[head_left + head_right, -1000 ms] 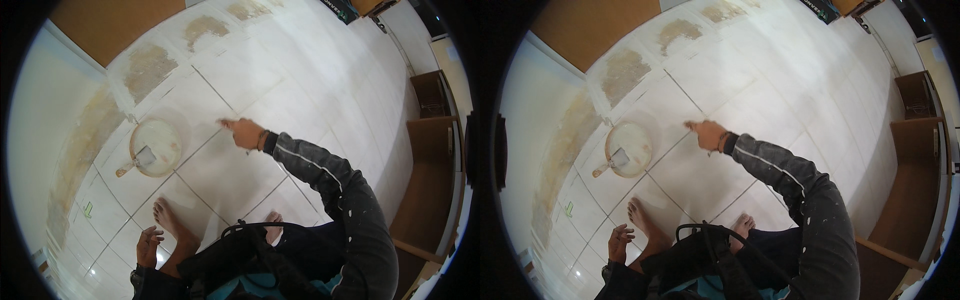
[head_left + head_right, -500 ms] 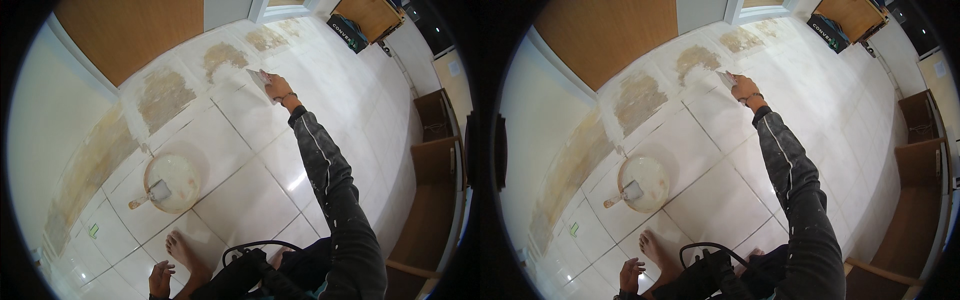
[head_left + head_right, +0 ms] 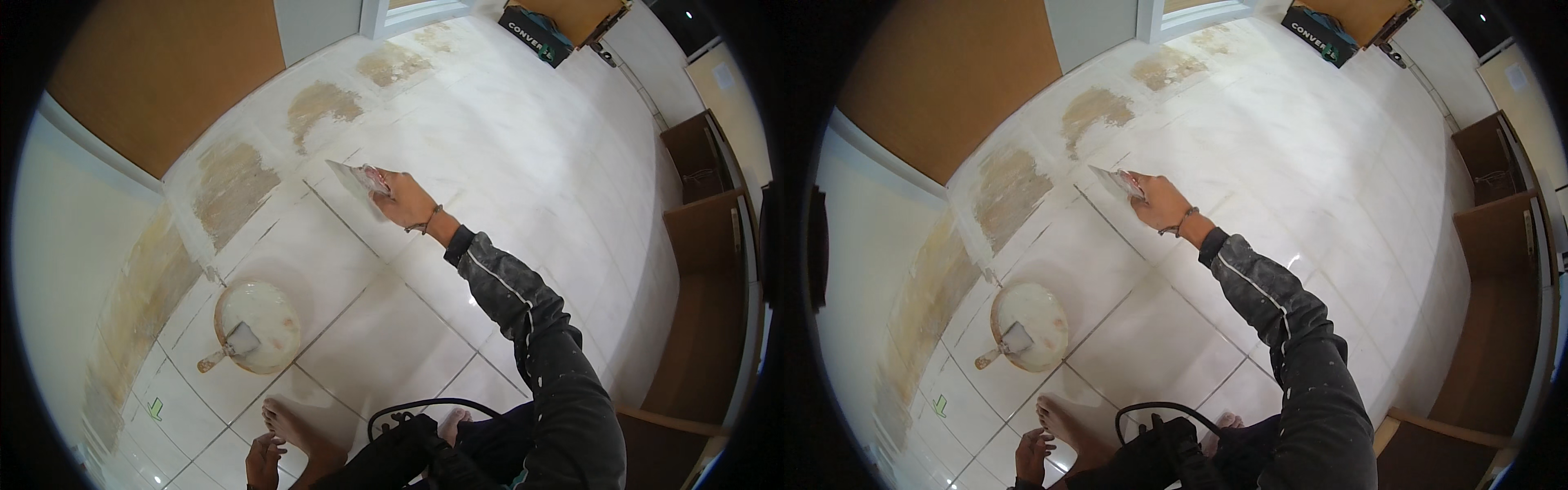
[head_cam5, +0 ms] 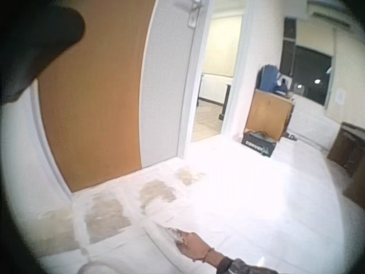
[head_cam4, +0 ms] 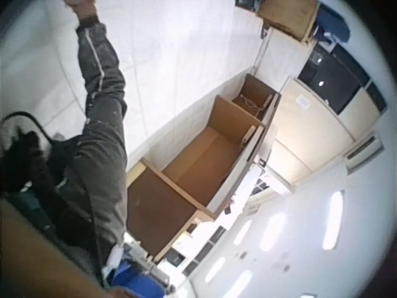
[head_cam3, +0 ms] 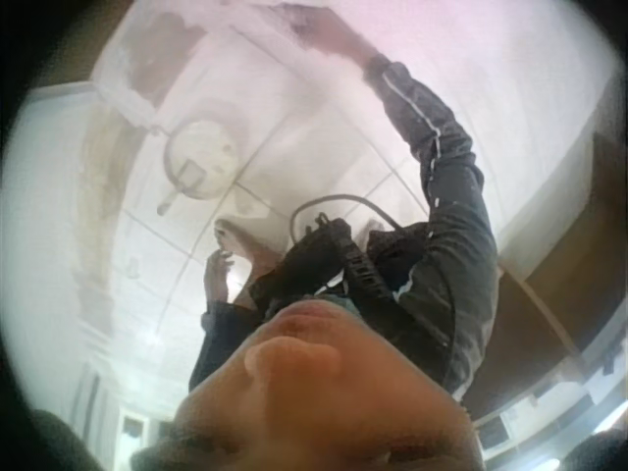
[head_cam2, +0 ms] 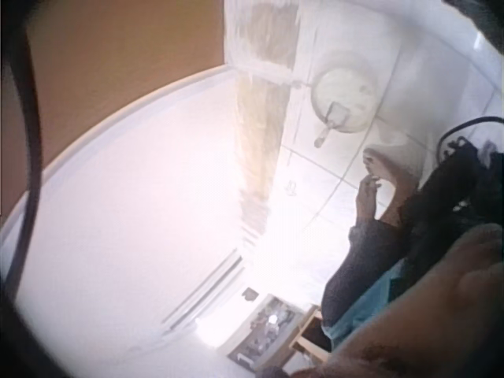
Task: The person applies grout to tile joints using a spreader, scraping excess material from the surface and refilling the spreader from a container by hand.
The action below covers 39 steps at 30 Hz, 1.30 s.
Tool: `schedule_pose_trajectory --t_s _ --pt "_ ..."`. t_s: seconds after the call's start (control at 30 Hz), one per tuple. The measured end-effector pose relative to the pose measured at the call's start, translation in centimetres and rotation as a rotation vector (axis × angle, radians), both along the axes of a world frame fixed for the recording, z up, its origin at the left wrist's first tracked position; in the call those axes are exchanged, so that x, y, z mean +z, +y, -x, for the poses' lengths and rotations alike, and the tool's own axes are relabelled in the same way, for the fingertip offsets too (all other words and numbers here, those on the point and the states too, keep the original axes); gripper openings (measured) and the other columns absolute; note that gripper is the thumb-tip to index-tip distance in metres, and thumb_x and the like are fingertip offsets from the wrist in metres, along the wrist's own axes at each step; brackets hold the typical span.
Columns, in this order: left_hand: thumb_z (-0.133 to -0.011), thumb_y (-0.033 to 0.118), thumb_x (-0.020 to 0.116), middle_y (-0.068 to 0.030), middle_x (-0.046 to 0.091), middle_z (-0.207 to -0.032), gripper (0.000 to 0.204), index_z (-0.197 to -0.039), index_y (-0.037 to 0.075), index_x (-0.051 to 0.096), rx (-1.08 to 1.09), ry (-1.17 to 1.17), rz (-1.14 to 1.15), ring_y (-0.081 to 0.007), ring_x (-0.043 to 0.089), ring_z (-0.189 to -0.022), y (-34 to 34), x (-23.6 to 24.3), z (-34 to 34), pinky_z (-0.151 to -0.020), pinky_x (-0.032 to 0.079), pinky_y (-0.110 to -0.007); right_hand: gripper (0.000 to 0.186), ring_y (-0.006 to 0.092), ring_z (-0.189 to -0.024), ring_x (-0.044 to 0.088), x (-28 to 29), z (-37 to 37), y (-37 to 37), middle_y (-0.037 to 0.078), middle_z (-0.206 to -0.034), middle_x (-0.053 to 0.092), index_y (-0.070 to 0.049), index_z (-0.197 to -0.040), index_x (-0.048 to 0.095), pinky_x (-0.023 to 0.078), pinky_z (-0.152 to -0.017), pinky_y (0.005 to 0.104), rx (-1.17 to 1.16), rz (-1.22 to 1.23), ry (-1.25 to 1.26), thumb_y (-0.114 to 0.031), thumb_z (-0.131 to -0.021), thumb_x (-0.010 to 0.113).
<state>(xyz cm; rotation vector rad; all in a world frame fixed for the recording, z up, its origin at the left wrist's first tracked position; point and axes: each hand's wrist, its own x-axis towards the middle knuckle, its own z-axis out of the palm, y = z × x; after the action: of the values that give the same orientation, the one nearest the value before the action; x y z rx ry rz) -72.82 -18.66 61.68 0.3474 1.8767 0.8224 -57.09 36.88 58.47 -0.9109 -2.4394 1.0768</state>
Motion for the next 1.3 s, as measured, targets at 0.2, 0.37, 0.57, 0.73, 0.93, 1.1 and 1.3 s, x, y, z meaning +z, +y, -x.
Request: schedule_pose_trajectory --t_s 0.2,0.37,0.57,0.73,0.93,1.1,1.3 --pt "-0.095 0.022 0.049 -0.014 0.065 -0.097 0.039 -0.123 -0.005 0.044 0.005 -0.01 0.005 -0.0191 0.066 -0.079 0.9 4.8 -10.8 -0.064 0.052 -0.03 0.025 0.0158 -0.062 0.053 4.8 -18.1 -5.9 0.011 -0.069 0.059 0.004 -0.091 0.053 0.046 -0.06 0.0332 -0.119 0.569 0.058 -0.015 -0.077 0.061" --pt "-0.095 0.025 0.049 -0.0178 0.063 -0.102 0.051 -0.138 0.004 0.028 0.281 -0.098 0.015 -0.0222 0.065 -0.075 -4.2 8.3 -10.8 -0.061 0.054 -0.03 0.024 0.0154 -0.061 0.053 11.7 -27.0 -15.4 0.007 -0.072 0.061 0.004 -0.087 0.059 0.046 -0.06 0.0314 -0.148 0.586 -0.163 -0.017 -0.077 0.065" --pt "-0.094 0.031 0.053 -0.0202 0.063 -0.104 0.062 -0.141 0.005 0.022 0.272 -0.105 -0.127 -0.0231 0.066 -0.073 -12.8 12.3 -3.4 -0.058 0.054 -0.03 0.023 0.0168 -0.063 0.063 21.2 -24.8 -28.2 0.01 -0.077 0.066 0.003 -0.09 0.063 0.05 -0.046 0.0288 -0.311 0.883 -0.165 -0.017 -0.079 0.064" --pt "-0.094 0.031 0.054 -0.0178 0.065 -0.096 0.064 -0.141 0.004 0.019 0.239 -0.113 -0.197 -0.0191 0.064 -0.065 -18.4 11.9 8.1 -0.055 0.054 -0.029 0.022 0.0166 -0.069 0.064 27.0 -11.5 -35.9 0.01 -0.087 0.066 0.003 -0.097 0.062 0.053 -0.058 0.0295 -0.387 0.889 -0.033 -0.011 -0.081 0.065" --pt "-0.096 0.02 0.048 -0.01 0.064 -0.073 0.046 -0.133 -0.003 0.034 0.179 0.08 -0.266 -0.0115 0.054 -0.048 -16.1 5.1 27.6 -0.044 0.044 -0.024 0.022 0.0126 -0.074 0.061 27.4 8.7 -35.7 0.006 -0.085 0.064 0.004 -0.098 0.061 0.051 -0.065 0.0278 -0.33 0.794 -0.131 -0.013 -0.084 0.062" --pt "-0.094 0.015 0.047 -0.0089 0.062 -0.067 0.034 -0.122 -0.004 0.045 0.109 0.143 -0.259 -0.0121 0.054 -0.048 -7.2 -3.5 42.8 -0.045 0.043 -0.026 0.024 0.0119 -0.074 0.062 20.9 24.1 -26.5 0.007 -0.082 0.064 0.006 -0.101 0.059 0.05 -0.064 0.0278 -0.364 0.574 -0.43 -0.012 -0.084 0.058" --pt "-0.092 0.015 0.045 -0.0073 0.06 -0.063 0.031 -0.117 -0.003 0.049 0.082 0.383 -0.209 -0.0148 0.055 -0.049 -1.9 -13.3 53.9 -0.046 0.045 -0.029 0.047 0.0361 -0.064 0.062 3.8 39.3 -18.2 0.023 -0.075 0.063 0.004 -0.126 0.04 0.05 -0.063 0.0456 -0.045 -0.219 -0.599 -0.007 -0.08 0.046"
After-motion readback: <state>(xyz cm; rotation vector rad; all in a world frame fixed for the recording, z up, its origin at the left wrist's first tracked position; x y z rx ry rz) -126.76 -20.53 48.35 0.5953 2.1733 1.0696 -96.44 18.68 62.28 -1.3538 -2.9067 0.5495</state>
